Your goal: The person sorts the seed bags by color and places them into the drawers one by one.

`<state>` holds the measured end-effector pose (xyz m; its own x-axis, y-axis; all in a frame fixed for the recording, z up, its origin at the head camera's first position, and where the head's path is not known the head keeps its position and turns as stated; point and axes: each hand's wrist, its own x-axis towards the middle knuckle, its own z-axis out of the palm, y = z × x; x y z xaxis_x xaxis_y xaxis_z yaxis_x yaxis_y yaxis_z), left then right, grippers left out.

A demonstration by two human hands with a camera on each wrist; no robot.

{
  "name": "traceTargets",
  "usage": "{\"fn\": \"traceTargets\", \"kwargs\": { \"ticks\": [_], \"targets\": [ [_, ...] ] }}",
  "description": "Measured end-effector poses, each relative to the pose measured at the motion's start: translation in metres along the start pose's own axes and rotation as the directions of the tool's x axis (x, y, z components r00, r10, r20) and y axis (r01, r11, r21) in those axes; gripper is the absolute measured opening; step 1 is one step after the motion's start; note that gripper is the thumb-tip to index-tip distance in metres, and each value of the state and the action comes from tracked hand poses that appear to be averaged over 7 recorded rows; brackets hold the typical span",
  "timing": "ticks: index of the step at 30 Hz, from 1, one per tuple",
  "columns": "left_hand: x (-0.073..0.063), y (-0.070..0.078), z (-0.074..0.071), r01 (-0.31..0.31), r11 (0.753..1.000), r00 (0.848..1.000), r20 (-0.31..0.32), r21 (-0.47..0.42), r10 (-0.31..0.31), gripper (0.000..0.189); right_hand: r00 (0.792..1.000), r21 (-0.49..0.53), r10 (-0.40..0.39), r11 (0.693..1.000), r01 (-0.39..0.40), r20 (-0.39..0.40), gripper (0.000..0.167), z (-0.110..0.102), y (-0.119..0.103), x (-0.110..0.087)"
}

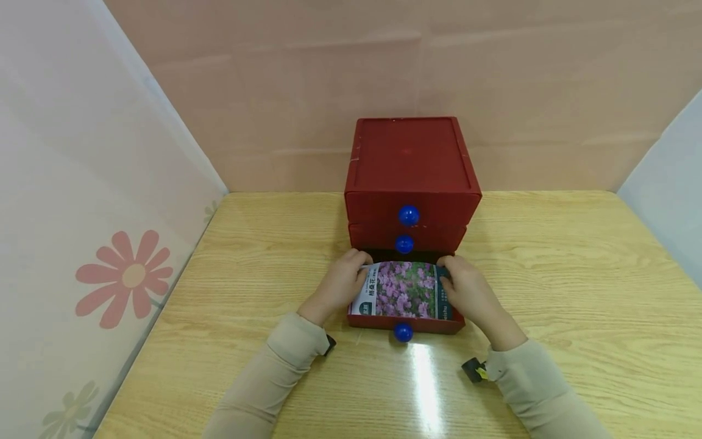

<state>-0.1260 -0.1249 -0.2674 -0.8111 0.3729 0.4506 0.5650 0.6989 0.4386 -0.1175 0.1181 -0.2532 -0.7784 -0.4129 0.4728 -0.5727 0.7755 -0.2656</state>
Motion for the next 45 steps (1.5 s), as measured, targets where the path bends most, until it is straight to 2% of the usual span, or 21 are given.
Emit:
{"fn": "traceTargets", "kwargs": {
  "ticks": [7,14,20,28,33,39,45],
  "targets": [
    [0.002,-0.001,0.002,-0.032,0.998,0.999,0.001,0.057,0.032,0.013,1.0,-0.048,-0.026,0.999,0.026,-0.004,0.022,0.002,-0.001,0.0],
    [0.005,-0.001,0.003,-0.07,0.991,0.998,-0.001,0.115,0.07,0.012,0.996,-0.091,-0.077,0.993,0.073,-0.042,0.021,0.004,-0.003,0.002],
    [0.008,0.0,0.003,-0.074,0.984,0.997,0.029,0.16,0.071,0.016,0.995,-0.133,-0.099,0.987,0.093,-0.032,0.023,0.005,-0.002,0.005],
    [0.011,0.001,0.004,-0.096,0.967,0.995,0.064,0.238,0.083,0.02,0.982,-0.181,-0.184,0.968,0.172,-0.053,0.025,0.01,0.002,0.007],
    [0.013,0.0,0.004,-0.119,0.949,0.992,0.074,0.292,0.102,0.021,0.97,-0.207,-0.228,0.956,0.208,-0.08,0.025,0.013,0.003,0.009],
    [0.015,0.002,0.004,-0.17,0.924,0.985,0.084,0.343,0.15,0.02,0.975,-0.208,-0.216,0.957,0.201,-0.056,0.024,0.011,0.003,0.009],
    [0.018,0.003,0.005,-0.231,0.883,0.973,0.121,0.409,0.199,0.019,0.976,-0.233,-0.216,0.951,0.205,-0.024,0.023,0.01,0.004,0.011]
  ]
}}
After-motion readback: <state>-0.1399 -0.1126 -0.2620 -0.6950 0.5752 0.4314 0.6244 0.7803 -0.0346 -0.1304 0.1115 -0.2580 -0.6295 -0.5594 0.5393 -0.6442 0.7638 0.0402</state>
